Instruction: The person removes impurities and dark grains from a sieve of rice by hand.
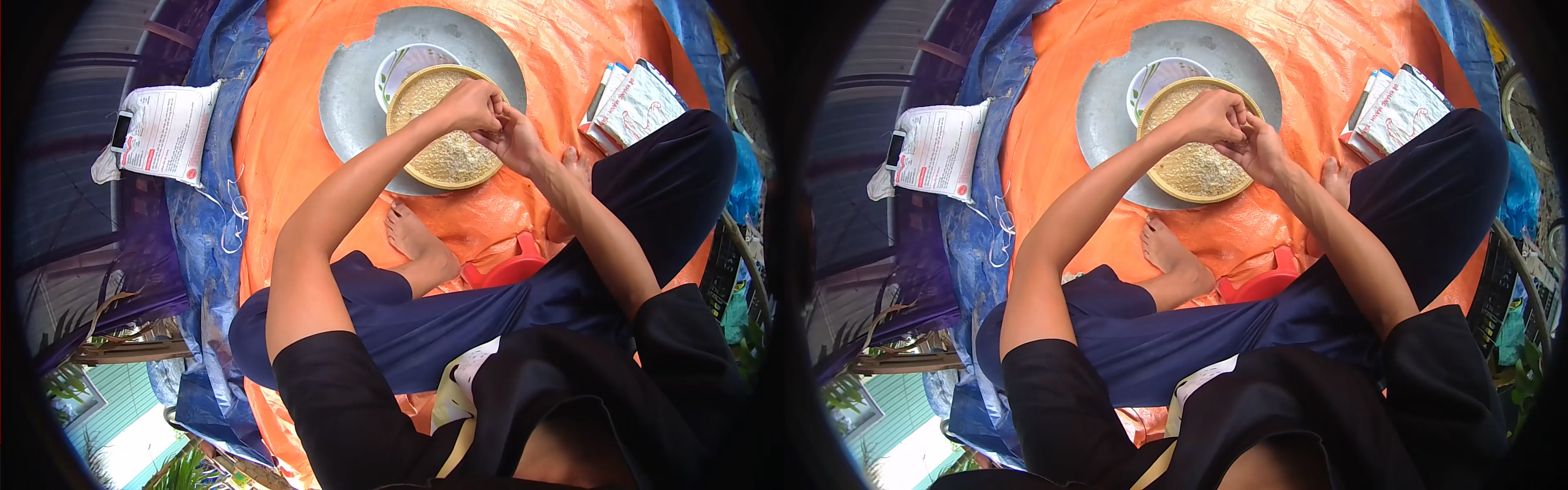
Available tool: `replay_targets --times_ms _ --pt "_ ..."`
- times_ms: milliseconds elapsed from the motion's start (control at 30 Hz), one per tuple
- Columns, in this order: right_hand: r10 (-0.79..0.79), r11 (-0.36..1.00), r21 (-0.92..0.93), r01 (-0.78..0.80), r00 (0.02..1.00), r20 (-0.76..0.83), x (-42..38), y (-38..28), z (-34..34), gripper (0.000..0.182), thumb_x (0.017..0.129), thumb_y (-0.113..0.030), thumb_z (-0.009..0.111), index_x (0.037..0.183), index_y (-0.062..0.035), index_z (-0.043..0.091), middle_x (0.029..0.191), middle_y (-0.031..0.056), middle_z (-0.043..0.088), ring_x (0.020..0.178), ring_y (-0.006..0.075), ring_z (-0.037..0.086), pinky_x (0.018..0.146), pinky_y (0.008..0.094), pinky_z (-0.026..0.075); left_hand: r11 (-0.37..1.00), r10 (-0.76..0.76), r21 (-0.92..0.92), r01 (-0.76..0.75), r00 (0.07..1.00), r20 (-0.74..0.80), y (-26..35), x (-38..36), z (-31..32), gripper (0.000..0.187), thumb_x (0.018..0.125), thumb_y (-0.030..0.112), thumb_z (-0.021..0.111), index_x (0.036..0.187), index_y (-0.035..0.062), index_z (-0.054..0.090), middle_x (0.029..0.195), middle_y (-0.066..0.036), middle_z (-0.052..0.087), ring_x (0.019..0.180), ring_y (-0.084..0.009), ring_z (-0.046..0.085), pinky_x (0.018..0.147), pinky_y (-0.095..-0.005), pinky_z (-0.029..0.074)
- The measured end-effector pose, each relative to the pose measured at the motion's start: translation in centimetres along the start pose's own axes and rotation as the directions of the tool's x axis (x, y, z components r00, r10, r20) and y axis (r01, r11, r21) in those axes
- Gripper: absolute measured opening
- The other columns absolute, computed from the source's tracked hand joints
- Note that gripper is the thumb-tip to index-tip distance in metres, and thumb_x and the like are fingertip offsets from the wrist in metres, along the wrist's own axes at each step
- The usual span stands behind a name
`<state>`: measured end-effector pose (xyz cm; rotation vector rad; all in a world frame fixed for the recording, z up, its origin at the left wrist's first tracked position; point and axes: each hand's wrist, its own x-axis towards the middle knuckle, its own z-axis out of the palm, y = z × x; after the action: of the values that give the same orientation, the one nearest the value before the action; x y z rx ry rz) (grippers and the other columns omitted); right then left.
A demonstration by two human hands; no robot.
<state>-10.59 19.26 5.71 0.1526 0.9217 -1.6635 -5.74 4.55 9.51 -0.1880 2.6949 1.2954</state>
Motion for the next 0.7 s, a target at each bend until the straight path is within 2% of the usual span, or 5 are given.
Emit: replay_targets --times_ms 700 --pt "-0.006 1.000 -0.005 0.006 1.000 0.003 0.19 0.08 -0.30 0.036 0.101 -0.028 0.034 0.120 -0.0018 0.050 0.106 0.0104 0.058 0.097 0.0223 0.062 0.092 0.0368 0.054 0.999 -0.003 -0.031 0.004 0.999 0.041 -0.15 -0.05 -0.15 0.024 0.062 0.012 0.074 0.079 0.0000 0.062 0.071 -0.009 0.067 0.067 -0.0147 0.065 0.059 -0.0285 0.051"
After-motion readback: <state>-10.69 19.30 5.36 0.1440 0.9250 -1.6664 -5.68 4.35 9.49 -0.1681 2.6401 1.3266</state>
